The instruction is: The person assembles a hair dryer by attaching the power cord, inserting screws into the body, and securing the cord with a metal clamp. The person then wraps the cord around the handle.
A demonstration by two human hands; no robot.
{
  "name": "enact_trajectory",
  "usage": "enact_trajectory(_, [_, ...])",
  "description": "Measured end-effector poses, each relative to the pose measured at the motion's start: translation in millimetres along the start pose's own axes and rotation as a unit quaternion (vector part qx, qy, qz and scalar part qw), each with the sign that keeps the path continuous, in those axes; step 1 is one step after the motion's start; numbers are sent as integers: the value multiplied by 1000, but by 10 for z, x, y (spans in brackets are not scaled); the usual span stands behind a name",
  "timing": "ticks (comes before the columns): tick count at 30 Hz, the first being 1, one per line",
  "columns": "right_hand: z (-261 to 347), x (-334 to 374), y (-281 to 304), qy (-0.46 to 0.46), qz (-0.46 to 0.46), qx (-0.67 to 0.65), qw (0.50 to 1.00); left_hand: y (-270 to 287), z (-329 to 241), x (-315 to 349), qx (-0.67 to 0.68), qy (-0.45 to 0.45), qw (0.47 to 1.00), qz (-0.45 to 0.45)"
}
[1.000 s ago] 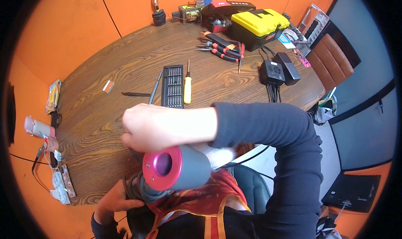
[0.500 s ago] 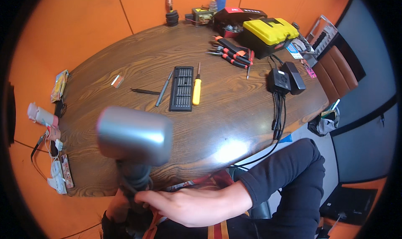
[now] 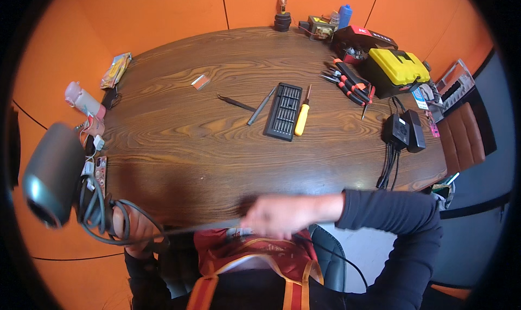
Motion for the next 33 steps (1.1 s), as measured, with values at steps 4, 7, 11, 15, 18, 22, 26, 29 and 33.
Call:
enact_trajectory(4, [630,-129,444,33,-226,214,950,165,-95,108,-145,-36,986,76])
enact_trajectory(7, [1337,-203,723,57,-280,361,888,237,-143,64,-208,-69,970,101])
enact_trajectory(11, [1966,-33,732,111,-330,336,875,66,-73,-186,-59,8,996,-67])
enact_trajectory(15, [1904,176,365,383,-260,555,692,-172,158,-407,305,71,930,-194])
enact_trajectory(18, [1365,100,-52,284,-88,238,925,-75,247,-557,476,-84,854,-191])
enact_trajectory(22, [979,-104,-140,220,-137,250,933,80,199,-691,563,-249,783,-93])
enact_trajectory(26, [632,-99,41,157,-34,137,977,198,17,-612,597,-383,688,-155])
enact_trajectory(29, [391,32,240,136,-30,202,969,340,-86,-375,639,-378,661,-108])
enact_trajectory(33, [444,510,583,213,-220,213,928,490,-8,-210,619,-391,666,-145])
Point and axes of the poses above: each hand's wrist, its own x-axis away from the middle knuckle, its own y-axis out of the back of the hand, z = x × y, the point moved 2 cm from there along -x, towards the middle knuckle, and after that the axes turned 7 degrees about -z, right-handed, at the moved point
